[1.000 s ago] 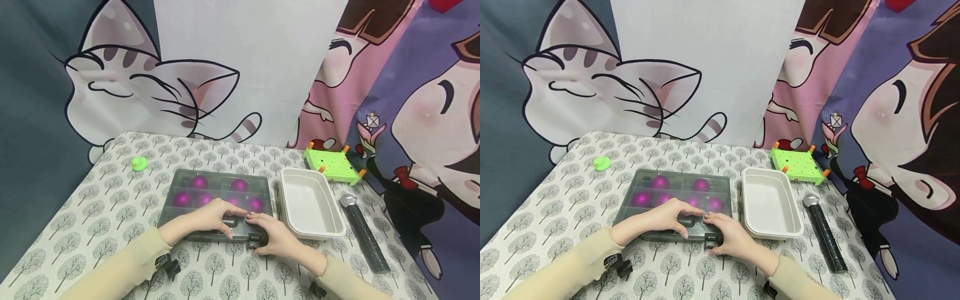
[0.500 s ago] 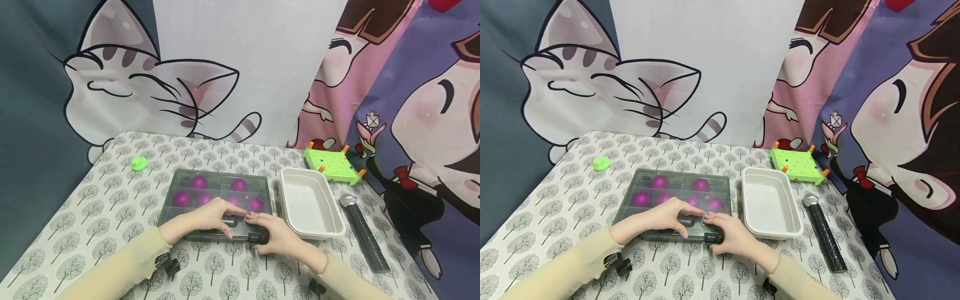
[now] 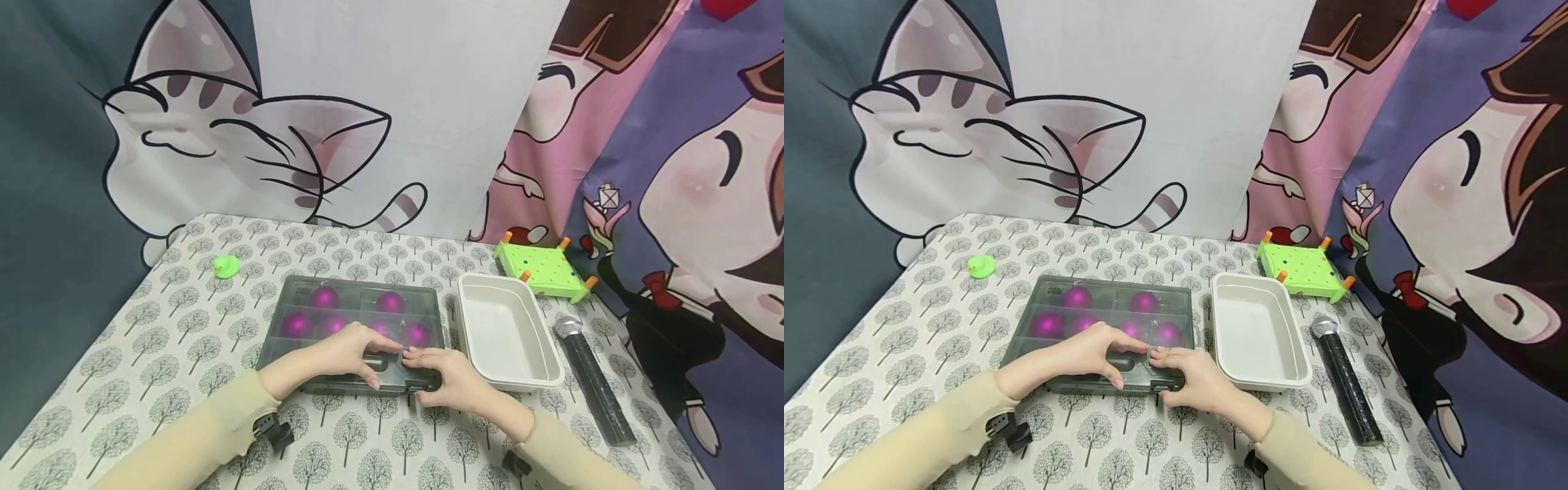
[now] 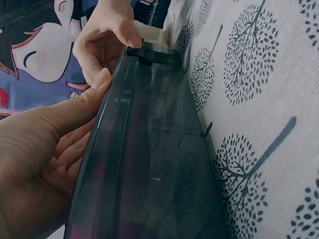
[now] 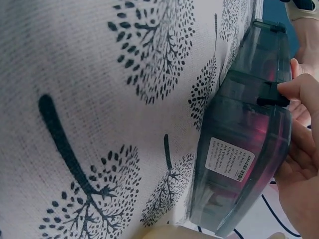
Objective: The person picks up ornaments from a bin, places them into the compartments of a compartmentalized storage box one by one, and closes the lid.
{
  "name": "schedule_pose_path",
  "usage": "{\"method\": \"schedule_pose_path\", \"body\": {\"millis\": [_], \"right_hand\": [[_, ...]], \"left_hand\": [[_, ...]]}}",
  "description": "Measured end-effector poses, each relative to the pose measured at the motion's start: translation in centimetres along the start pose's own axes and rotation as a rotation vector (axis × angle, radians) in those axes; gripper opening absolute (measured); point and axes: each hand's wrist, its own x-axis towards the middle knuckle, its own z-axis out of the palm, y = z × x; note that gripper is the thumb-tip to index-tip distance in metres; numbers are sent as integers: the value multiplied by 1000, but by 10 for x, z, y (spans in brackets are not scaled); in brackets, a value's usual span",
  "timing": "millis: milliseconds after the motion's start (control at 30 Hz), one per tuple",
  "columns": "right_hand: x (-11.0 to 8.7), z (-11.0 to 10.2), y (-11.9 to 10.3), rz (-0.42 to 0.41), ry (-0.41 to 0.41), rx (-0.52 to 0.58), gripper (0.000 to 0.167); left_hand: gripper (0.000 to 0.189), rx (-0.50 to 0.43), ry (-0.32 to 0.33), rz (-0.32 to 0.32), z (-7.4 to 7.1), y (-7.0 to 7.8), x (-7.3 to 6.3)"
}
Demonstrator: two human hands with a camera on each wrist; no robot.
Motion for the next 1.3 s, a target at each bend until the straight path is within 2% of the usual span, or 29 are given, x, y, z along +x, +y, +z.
{"method": "schedule_pose_path", "body": {"millis": [300, 700, 1033, 1167, 1300], "right_hand": [[0, 0, 1, -4, 3, 1, 47], [2, -2, 1, -68, -10, -22, 42], [2, -1, 1, -36, 21, -2, 42], [0, -2, 1, -5, 5, 13, 44], [-1, -3, -1, -7, -10, 18, 44]], "left_hand": [[74, 1, -2, 6, 0, -1, 0], [73, -10, -2, 0, 0, -1, 0], [72, -4, 12, 19, 0, -2, -2], [71, 18, 11, 30, 1, 0, -3], [70, 51, 6, 35, 0, 1, -4]]}}
